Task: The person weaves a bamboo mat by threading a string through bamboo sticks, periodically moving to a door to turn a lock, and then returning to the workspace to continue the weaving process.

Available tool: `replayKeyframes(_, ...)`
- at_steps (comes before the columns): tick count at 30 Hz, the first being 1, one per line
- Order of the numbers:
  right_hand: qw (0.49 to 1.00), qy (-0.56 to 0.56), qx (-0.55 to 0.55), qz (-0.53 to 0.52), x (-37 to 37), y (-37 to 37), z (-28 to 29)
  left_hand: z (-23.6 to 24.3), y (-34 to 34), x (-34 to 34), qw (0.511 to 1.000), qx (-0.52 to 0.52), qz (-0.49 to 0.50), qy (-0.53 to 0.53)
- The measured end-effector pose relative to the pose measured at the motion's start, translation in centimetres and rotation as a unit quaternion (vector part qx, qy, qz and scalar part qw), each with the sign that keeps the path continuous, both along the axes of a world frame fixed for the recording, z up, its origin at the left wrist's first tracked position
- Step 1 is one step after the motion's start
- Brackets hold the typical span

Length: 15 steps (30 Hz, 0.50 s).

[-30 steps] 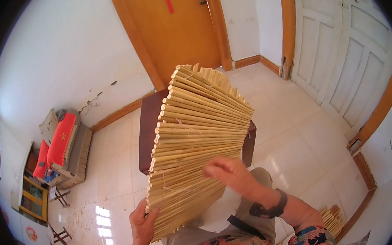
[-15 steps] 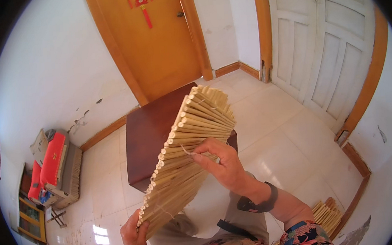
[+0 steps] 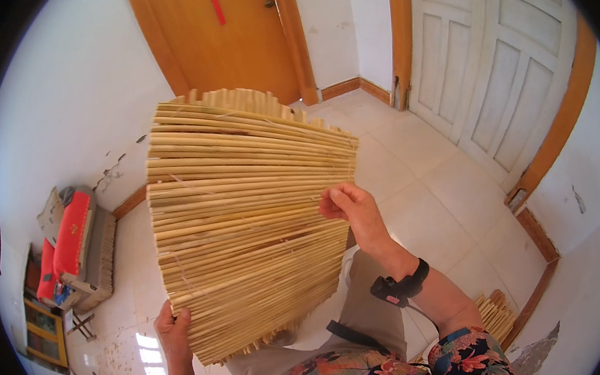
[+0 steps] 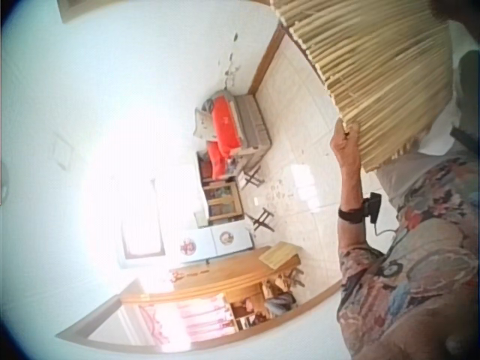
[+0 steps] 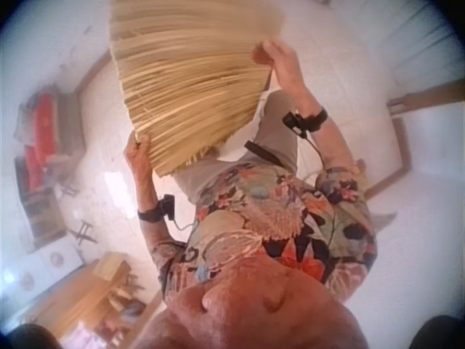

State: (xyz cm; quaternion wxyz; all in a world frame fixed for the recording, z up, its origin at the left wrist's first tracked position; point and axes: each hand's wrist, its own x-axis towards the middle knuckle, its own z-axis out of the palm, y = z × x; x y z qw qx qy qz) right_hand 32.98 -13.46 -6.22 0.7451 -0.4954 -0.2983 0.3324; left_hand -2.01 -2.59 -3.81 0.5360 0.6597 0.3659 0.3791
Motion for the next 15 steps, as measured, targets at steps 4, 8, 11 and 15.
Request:
replayKeyframes(4, 0.999, -0.009, -0.036, 0.040, -1.2, -0.1, -1.6, 0.6, 0.6, -0.2, 0.998, 0.014, 0.012, -0.064)
replayKeyframes(8, 0.989, -0.028, -0.100, 0.107, -2.5, -0.4, -2.3, 0.7, 1.5, 0.0, 0.993, 0.012, 0.017, -0.113)
replayKeyframes(11, 0.983, -0.055, -0.110, 0.132, -3.3, -0.5, -2.5, 0.3, 2.2, -0.2, 0.987, 0.006, 0.001, -0.162)
replayKeyframes(15, 0.976, -0.072, -0.131, 0.158, -3.8, 0.2, -2.7, 0.6, 2.4, 0.0, 0.976, -0.017, 0.021, -0.216)
